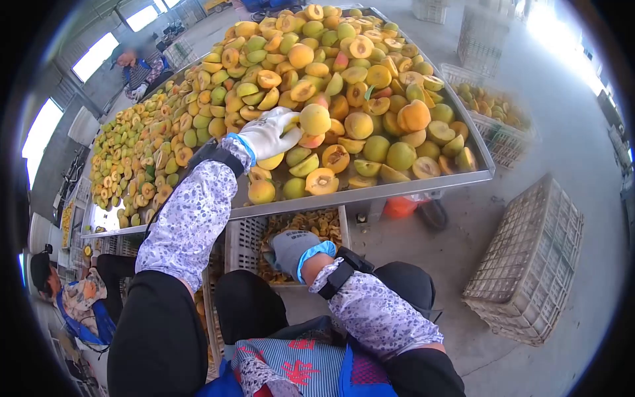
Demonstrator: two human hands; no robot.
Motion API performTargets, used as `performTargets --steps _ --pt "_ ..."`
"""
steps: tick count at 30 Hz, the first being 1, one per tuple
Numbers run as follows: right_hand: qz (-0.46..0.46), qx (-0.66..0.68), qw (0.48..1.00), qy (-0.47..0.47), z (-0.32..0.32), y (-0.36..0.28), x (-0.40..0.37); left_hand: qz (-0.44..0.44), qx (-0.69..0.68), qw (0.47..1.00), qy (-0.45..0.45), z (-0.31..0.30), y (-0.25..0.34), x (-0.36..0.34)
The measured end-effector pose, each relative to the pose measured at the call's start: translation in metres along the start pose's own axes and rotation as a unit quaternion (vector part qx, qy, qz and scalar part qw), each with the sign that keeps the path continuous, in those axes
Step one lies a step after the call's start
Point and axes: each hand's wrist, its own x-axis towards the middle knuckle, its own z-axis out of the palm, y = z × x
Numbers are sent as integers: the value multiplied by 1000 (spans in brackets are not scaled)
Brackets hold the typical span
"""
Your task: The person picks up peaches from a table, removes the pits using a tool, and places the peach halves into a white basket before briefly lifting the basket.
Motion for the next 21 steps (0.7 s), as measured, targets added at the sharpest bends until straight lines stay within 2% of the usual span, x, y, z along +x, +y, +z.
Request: performTargets --steps 1,4,8,10,11,13,14,16,17,18,19,20,21 --pt "-11 -4 1000 10 3 3 3 -48 -15 997 -58 -6 -4 -12" --pt "-18 -5 999 40 11 1 4 -67 -113 990 -54 -10 -30 -49" --pt "-53 -10 997 48 21 1 2 -116 -172 977 -54 -17 -34 -88" --pt "-66 -22 993 93 14 -2 0 -110 -83 987 87 -21 -24 -105" --pt "-41 -21 993 108 9 -8 1 -126 -96 977 143 -22 -24 -108" --pt "-72 61 984 154 0 -10 -4 -140 -152 946 250 -39 -17 -117" --pt "-88 106 976 168 -1 -10 -3 -141 -199 924 294 -49 -11 -124" --pt "-109 176 953 223 -4 -15 -1 -133 -385 851 331 -66 -1 -137" --pt "-113 217 939 242 -2 -18 -1 -119 -525 782 313 -68 4 -147" --pt "-137 250 924 253 -6 -21 1 -105 -653 692 290 -67 8 -157" --pt "-141 276 911 274 -14 -30 -4 -61 -690 666 276 -62 14 -162" --pt "-144 300 895 296 -19 -37 -6 -26 -766 591 252 -56 23 -169" --pt "-144 304 886 319 -17 -36 -2 60 -589 717 367 -39 29 -167"
